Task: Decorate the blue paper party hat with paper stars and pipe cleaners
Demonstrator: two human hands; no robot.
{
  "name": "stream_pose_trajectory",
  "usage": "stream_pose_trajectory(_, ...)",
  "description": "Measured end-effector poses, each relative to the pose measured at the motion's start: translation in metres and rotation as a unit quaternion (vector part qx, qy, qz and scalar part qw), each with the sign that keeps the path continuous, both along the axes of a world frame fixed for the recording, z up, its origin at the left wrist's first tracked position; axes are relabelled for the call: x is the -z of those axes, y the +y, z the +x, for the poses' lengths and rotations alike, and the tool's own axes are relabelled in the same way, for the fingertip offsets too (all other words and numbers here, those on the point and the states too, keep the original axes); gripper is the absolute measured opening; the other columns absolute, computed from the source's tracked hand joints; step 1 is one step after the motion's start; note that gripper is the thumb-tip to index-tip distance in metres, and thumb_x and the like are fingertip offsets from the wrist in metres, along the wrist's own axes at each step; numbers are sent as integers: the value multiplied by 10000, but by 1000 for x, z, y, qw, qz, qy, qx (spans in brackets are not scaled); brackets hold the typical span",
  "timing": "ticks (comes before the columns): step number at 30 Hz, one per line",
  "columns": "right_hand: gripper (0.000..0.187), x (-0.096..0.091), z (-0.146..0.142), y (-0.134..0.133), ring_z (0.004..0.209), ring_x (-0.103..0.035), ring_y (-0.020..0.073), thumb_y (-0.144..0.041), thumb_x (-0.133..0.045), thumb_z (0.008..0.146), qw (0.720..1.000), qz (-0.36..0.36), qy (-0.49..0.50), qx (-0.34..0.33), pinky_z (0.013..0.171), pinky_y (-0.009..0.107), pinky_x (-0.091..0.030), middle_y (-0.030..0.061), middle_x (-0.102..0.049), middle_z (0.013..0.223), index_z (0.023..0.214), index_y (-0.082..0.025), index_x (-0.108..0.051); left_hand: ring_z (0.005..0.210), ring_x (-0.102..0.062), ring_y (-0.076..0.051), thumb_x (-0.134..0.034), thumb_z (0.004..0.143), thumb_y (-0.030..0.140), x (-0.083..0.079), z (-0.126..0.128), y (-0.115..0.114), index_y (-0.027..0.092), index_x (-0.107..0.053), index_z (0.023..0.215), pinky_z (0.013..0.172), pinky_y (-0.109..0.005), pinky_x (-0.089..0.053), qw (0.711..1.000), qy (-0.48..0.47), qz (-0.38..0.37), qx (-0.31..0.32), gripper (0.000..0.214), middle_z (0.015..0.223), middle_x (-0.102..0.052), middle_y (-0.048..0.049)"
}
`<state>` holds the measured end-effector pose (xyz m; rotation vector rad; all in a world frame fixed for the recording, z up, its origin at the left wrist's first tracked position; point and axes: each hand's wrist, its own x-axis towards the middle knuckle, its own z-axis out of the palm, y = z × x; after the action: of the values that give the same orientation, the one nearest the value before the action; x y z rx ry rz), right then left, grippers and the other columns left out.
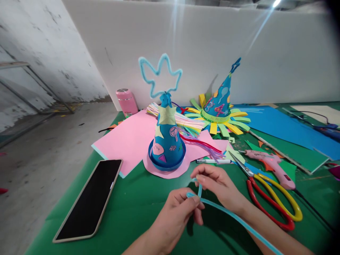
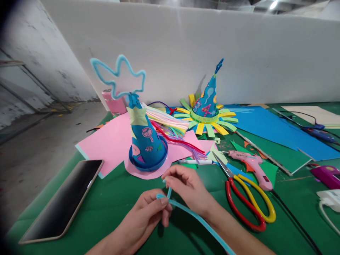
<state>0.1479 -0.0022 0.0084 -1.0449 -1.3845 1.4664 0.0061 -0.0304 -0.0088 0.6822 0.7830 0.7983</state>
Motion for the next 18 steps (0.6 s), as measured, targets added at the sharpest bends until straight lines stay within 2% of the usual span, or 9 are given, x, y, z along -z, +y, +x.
stream_pose_trajectory(4,195,5,3,0,671,-516,96,-280,-465,846,997,-20,50,-48,593,192,-398,15,-566,759,911,-184,-622,395,-480,-93,-585,682,229,0,-4,2,96,-610,541,520,-240,-325,995,-94,-31,33,195,411,-548,-23)
stream_pose_trajectory(7,159,6,3,-2,763,-530,119,-237,-528,815,996,60,19,-70,668,226,-421,28,-564,846,932,-205,-630,361,-475,-97,-583,668,235,0,-5,2,84,-616,524,526,-258,-332,988,-136,-39,58,211,374,-543,-36)
stream_pose_trajectory(11,185,6,3,-3,779,-521,123,-155,-581,772,980,196,-22,-17,669,233,-417,16,-564,838,913,-255,-649,350,-477,-93,-586,657,231,0,-4,0,64,-629,518,532,-263,-336,986,-146,-43,62,221,370,-549,-44)
stream_pose_trajectory(14,212,7,4,-3,752,-526,114,-115,-598,751,970,240,-35,-1,654,227,-417,2,-568,796,880,-272,-656,342,-472,-95,-585,646,221,0,-3,-1,63,-626,502,501,-256,-321,986,-147,-47,63,218,368,-551,-47)
stream_pose_trajectory(18,244,7,4,-4,747,-531,118,-94,-590,750,967,254,-29,-4,644,234,-422,7,-574,804,910,-269,-647,334,-466,-100,-575,642,236,2,-4,0,60,-634,496,484,-254,-307,982,-158,-53,83,236,357,-543,-47)
